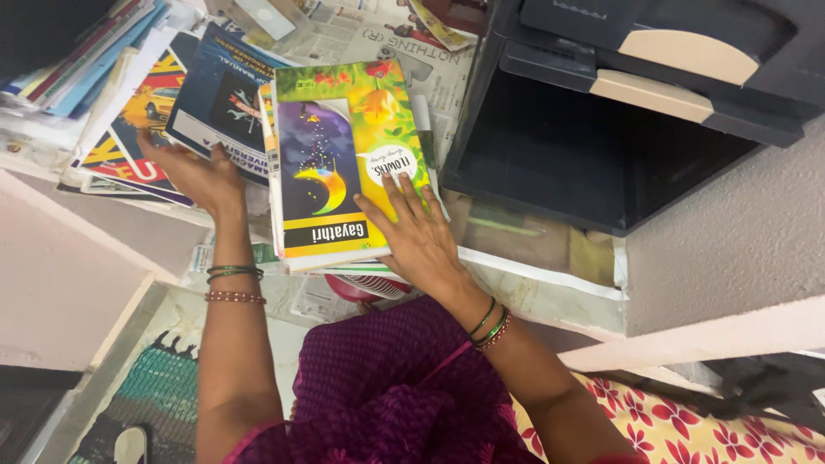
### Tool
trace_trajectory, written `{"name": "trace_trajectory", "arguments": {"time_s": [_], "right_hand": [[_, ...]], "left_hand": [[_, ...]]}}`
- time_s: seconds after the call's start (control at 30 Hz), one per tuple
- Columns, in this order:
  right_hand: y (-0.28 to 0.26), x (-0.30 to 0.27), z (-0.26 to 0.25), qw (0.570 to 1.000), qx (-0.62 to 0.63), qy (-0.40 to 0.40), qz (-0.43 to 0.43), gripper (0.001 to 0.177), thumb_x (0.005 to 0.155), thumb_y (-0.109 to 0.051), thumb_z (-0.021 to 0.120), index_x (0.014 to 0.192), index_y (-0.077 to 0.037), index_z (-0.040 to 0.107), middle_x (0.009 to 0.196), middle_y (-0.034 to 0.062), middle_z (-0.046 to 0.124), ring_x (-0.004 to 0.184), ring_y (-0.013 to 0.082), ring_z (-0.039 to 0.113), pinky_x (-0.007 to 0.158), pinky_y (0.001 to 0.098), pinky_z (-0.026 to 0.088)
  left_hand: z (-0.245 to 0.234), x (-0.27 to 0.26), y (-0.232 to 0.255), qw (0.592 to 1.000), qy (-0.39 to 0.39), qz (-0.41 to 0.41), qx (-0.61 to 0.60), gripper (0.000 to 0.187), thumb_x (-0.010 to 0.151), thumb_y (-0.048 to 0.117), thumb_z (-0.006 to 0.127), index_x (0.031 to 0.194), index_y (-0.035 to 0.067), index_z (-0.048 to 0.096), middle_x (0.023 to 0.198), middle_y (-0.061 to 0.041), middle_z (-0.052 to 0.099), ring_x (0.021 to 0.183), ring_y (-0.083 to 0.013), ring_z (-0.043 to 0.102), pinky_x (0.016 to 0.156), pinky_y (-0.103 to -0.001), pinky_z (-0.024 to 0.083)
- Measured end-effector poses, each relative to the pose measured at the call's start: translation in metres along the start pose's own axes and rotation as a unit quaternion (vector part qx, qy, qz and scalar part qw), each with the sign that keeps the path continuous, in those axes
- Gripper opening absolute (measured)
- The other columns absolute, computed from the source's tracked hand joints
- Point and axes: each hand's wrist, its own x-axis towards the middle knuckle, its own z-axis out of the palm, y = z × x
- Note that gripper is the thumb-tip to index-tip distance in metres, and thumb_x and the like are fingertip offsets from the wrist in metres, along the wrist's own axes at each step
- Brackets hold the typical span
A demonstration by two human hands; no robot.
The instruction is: The person sorts through a stack of books and papers, moving them from the floor and into a plastic storage drawer unit.
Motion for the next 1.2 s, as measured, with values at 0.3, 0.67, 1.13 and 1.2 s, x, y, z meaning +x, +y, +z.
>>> {"name": "trace_trajectory", "arguments": {"time_s": [0.3, 0.67, 1.13, 1.2], "right_hand": [[-0.001, -0.001, 0.000, 1.000, 0.001, 0.010, -0.003, 0.089, 0.074, -0.032, 0.084, 0.153, -0.024, 0.043, 0.159, 0.0228, 0.037, 0.150, 0.0401, 0.031, 0.120, 0.0578, 0.025], [0.000, -0.001, 0.000, 1.000, 0.001, -0.006, -0.002, 0.091, 0.073, -0.033, 0.085, 0.154, -0.024, 0.042, 0.160, 0.0225, 0.035, 0.151, 0.0396, 0.030, 0.120, 0.0576, 0.024], [0.000, -0.002, 0.003, 1.000, 0.000, 0.023, 0.000, 0.086, 0.074, -0.034, 0.084, 0.150, -0.023, 0.045, 0.158, 0.0188, 0.038, 0.151, 0.0387, 0.030, 0.121, 0.0582, 0.023], [0.001, -0.004, 0.006, 0.998, 0.037, 0.055, 0.002, 0.090, 0.074, -0.036, 0.087, 0.150, -0.010, 0.045, 0.157, 0.0221, 0.037, 0.150, 0.0400, 0.031, 0.121, 0.0576, 0.024]], "left_hand": [[0.006, 0.004, -0.005, 0.833, -0.152, -0.406, -0.342, 0.025, 0.086, -0.006, 0.071, 0.110, -0.005, 0.064, 0.095, -0.015, 0.074, 0.065, -0.0197, 0.075, 0.040, -0.028, 0.058], [-0.076, 0.040, 0.029, 0.962, 0.094, -0.101, -0.234, 0.022, 0.107, 0.013, 0.074, 0.114, -0.008, 0.072, 0.103, -0.014, 0.075, 0.093, -0.0207, 0.069, 0.085, -0.036, 0.056], [-0.156, 0.016, 0.078, 0.879, 0.108, -0.214, -0.412, 0.068, 0.111, 0.001, 0.069, 0.152, -0.003, 0.016, 0.163, -0.026, 0.015, 0.153, -0.0335, 0.030, 0.130, -0.047, 0.037], [-0.141, -0.013, 0.110, 0.886, 0.038, -0.190, -0.422, 0.087, 0.111, -0.005, 0.062, 0.163, 0.006, -0.008, 0.175, -0.021, -0.006, 0.165, -0.0339, 0.011, 0.133, -0.048, 0.028]]}}
